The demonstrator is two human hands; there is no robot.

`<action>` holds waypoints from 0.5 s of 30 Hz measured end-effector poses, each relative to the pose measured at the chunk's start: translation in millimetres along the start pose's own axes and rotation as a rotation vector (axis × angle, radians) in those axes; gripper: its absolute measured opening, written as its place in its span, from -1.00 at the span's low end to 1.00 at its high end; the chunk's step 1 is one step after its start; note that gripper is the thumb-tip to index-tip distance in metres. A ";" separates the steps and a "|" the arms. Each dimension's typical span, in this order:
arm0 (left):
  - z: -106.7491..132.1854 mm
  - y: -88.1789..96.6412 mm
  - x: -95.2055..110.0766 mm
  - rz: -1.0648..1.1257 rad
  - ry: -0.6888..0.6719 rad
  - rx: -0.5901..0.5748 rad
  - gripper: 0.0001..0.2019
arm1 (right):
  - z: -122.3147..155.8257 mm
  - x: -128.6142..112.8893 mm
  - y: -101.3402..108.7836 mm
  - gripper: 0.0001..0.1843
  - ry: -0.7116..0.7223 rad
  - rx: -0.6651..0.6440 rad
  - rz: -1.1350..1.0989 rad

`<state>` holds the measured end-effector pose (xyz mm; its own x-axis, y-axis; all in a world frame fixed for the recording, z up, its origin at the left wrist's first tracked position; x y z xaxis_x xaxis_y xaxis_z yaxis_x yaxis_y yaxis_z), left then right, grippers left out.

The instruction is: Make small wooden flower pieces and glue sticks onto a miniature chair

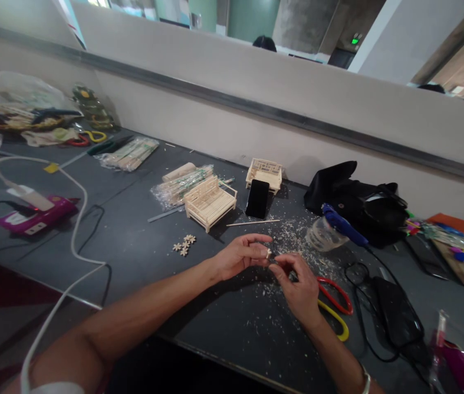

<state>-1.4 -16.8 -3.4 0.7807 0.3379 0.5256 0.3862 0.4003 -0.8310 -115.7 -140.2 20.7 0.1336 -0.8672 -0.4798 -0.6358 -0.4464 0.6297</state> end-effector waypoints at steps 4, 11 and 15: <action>-0.4 -0.7 0.2 0.006 0.002 0.014 -0.58 | -0.3 0.5 -0.1 -0.88 -0.015 -0.014 0.009; -1.8 -1.2 5.1 -0.004 -0.091 0.072 -0.58 | 0.1 1.3 -0.8 -0.92 0.021 0.035 0.043; 0.6 -4.8 7.3 -0.005 -0.138 0.093 -0.56 | 3.8 -0.3 -4.6 -0.88 0.085 0.012 0.076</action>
<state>2.2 -15.7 4.6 0.7016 0.4469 0.5550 0.3379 0.4770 -0.8113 -115.7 -137.1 15.7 0.1487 -0.9142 -0.3769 -0.6553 -0.3765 0.6548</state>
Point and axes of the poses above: each hand's wrist, its own z-axis away from the middle knuckle, its own y-axis out of the back of the hand, x = y × z, the point moved 1 cm from there along -z, towards the middle knuckle, and after that the axes turned 9 degrees about z, right-handed, at the moved point
